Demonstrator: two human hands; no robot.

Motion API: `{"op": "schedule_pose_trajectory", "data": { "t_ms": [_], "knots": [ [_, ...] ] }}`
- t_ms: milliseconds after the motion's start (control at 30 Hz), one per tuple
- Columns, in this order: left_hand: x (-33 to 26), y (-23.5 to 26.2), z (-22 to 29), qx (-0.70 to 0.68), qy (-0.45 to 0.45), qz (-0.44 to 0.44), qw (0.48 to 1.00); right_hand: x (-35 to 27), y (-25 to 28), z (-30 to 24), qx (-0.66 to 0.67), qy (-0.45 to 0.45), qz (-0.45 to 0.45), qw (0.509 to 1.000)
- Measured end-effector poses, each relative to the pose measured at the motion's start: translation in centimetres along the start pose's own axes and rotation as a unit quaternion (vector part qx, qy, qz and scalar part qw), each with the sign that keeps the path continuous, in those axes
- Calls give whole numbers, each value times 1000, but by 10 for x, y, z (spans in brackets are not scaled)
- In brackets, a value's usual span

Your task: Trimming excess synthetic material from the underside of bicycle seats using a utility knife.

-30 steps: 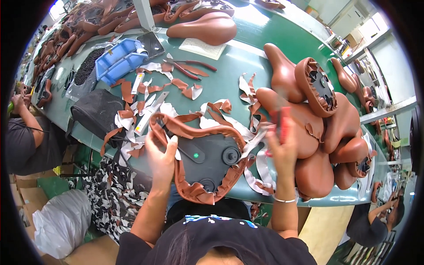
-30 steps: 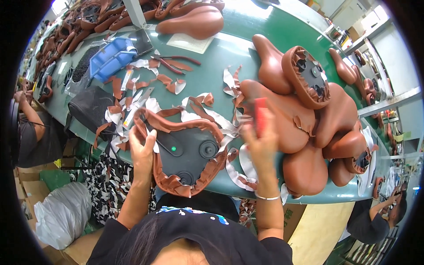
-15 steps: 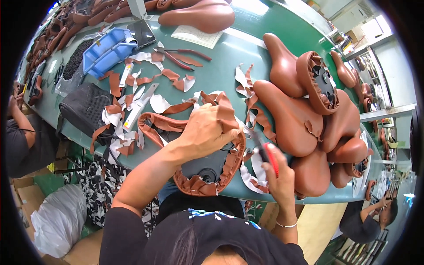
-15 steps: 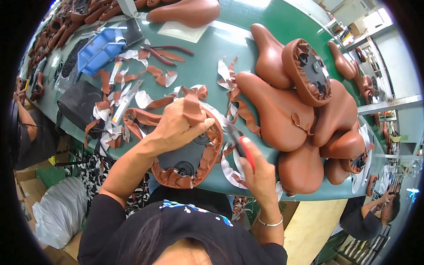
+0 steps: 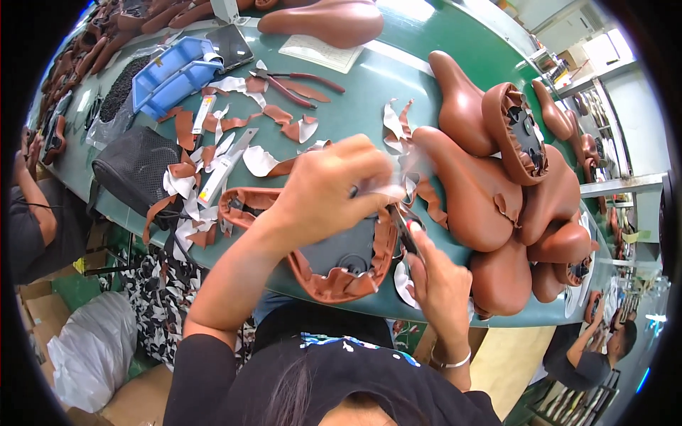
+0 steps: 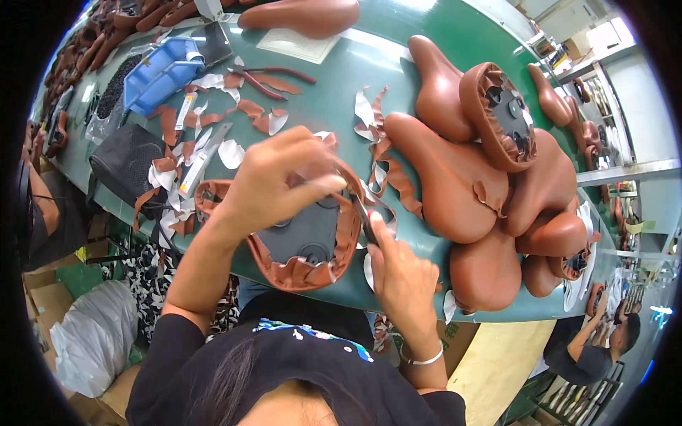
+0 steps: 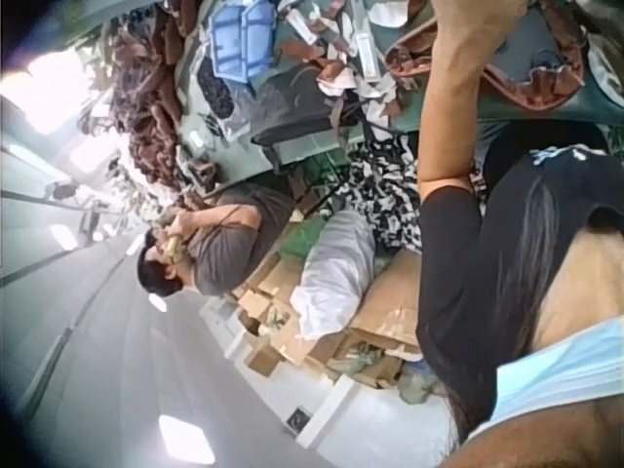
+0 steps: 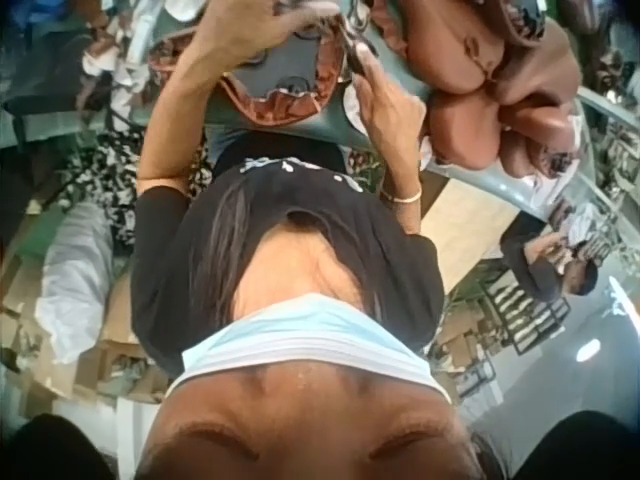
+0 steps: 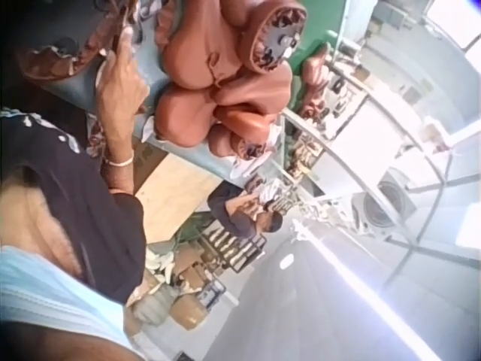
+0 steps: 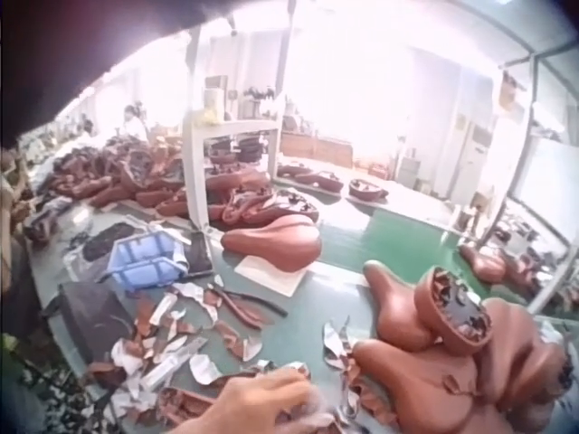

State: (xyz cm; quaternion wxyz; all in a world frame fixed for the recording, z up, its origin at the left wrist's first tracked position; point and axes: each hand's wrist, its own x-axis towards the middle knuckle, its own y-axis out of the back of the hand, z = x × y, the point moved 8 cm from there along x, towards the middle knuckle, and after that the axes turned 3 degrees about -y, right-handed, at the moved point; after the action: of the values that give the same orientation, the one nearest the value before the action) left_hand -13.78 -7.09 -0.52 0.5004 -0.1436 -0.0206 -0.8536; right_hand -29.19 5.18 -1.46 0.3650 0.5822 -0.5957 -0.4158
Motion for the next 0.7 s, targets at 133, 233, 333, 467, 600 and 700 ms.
{"op": "schedule_pose_trajectory", "data": {
  "t_ms": [133, 233, 333, 467, 600, 700],
  "knots": [
    [8, -15, 20, 521, -261, -1, 813, 24, 9, -15, -75, 59, 51, 994],
    [12, 35, 14, 436, -202, 179, 858, -1, 5, -24, -138, 55, -2, 989],
    [19, 44, 6, 370, -63, 149, 915, -13, 5, -21, -132, 76, -40, 988],
    [-1, 25, -5, 475, -67, -96, 872, 23, 23, -21, -178, 114, -34, 977],
    [4, 11, -10, 539, -193, -72, 817, 37, 22, -24, -175, 131, -18, 976],
    [2, 16, 6, 547, -277, 27, 789, 22, 15, -26, -185, 112, -20, 976]
  ]
}}
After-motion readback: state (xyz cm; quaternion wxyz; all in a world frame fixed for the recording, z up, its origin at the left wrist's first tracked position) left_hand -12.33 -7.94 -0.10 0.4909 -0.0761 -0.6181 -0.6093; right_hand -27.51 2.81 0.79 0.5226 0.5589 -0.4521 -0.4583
